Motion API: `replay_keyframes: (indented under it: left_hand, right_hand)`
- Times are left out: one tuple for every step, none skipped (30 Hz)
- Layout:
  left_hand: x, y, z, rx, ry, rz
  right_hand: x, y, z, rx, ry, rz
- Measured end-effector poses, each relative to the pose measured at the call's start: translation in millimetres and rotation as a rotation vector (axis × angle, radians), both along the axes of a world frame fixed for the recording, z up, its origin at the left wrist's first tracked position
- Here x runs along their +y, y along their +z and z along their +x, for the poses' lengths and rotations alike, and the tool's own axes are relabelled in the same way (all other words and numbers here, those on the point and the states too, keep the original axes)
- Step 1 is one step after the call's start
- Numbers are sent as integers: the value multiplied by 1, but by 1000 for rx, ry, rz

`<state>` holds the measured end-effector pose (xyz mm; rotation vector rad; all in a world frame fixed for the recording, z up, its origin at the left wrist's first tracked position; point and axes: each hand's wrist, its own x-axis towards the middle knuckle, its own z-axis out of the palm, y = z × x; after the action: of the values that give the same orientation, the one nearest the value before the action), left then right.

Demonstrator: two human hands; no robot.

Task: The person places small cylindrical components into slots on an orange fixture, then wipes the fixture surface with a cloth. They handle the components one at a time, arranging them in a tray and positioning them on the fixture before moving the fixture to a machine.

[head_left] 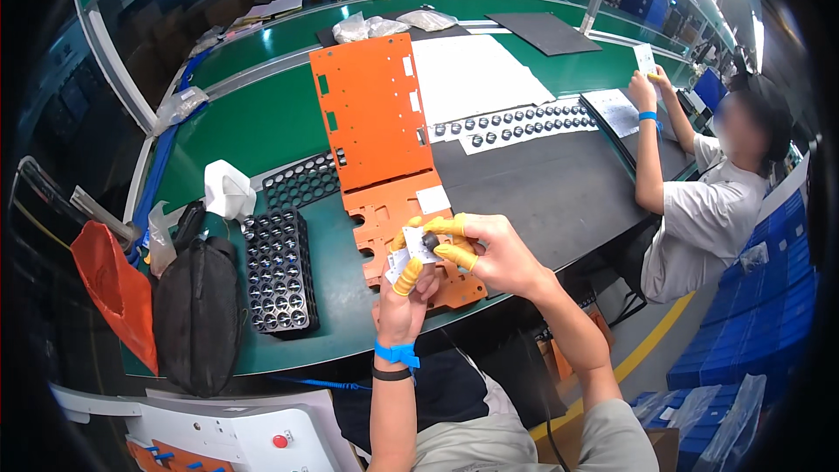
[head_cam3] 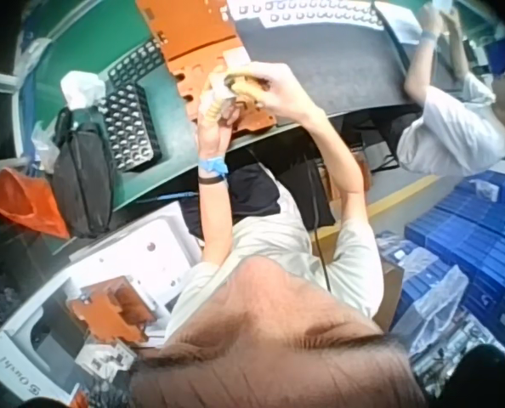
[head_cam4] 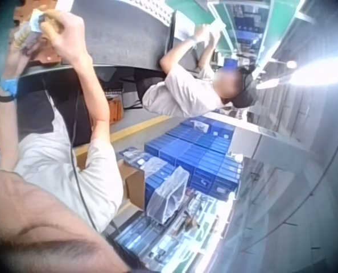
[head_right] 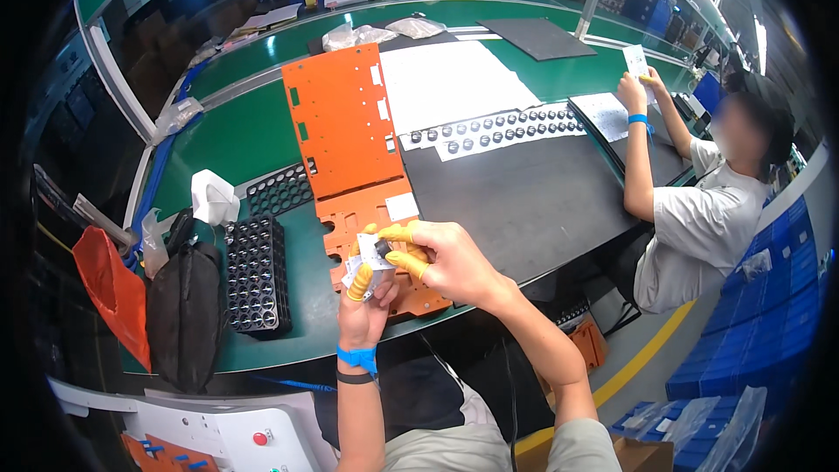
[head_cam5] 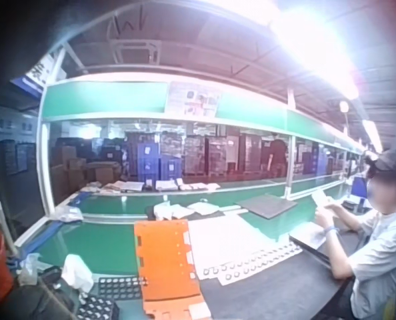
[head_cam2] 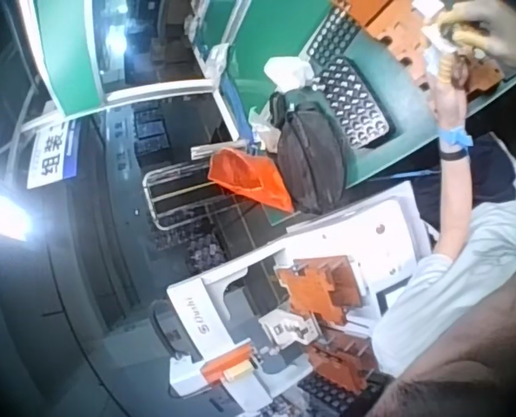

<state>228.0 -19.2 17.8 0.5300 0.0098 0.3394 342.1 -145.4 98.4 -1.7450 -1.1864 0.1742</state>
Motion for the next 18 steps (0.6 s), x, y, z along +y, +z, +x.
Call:
replay_keyframes:
  left_hand:
    - [0, 0, 0, 1, 3, -30]
    - [0, -2, 1, 9, -7, -29]
    - [1, -5, 1, 17, -13, -28]
    - [1, -6, 1, 25, -21, -28]
    - [1, -7, 1, 32, -23, -35]
    - [1, -7, 0, 39, -23, -42]
    - [1, -7, 0, 46, -23, -49]
    - [1, -7, 0, 41, -42, -25]
    - [2, -5, 0, 36, -59, -1]
    - [2, -4, 1, 30, -76, 23]
    - [2, -4, 1, 44, -76, 25]
    - [2, -5, 1, 57, -76, 26]
    - [1, -4, 2, 68, -77, 31]
    - [0, -1, 3, 58, -84, 21]
    - [0, 3, 4, 48, -92, 14]
    - [0, 5, 4, 39, -101, 7]
    - [2, 1, 3, 29, -104, 42]
    - [3, -6, 3, 19, -108, 78]
  right_hand:
    - [1, -3, 2, -59, 11, 34]
    - [2, -5, 3, -117, 21, 68]
    - [2, -5, 3, -179, 17, 50]
    - [1, -3, 3, -240, 12, 33]
    - [0, -1, 2, -301, 7, 15]
    - [-2, 1, 2, -365, 25, -10]
    - [-4, 4, 3, -428, 44, -35]
    - [-6, 6, 4, -493, 63, -68]
    - [-8, 8, 4, -500, 62, -72]
    - [-9, 10, 4, -507, 61, -76]
    - [-10, 10, 4, -515, 61, -81]
    - [-11, 9, 4, -468, 54, -91]
    - [-12, 7, 3, -423, 45, -99]
    - [-14, 5, 2, -379, 35, -107]
    - [-14, 2, 1, -325, 36, -70]
    - [-16, 0, 1, -270, 37, -34]
    - [-14, -3, 0, -212, 45, 7]
    - [-13, -4, -1, -196, 41, -2]
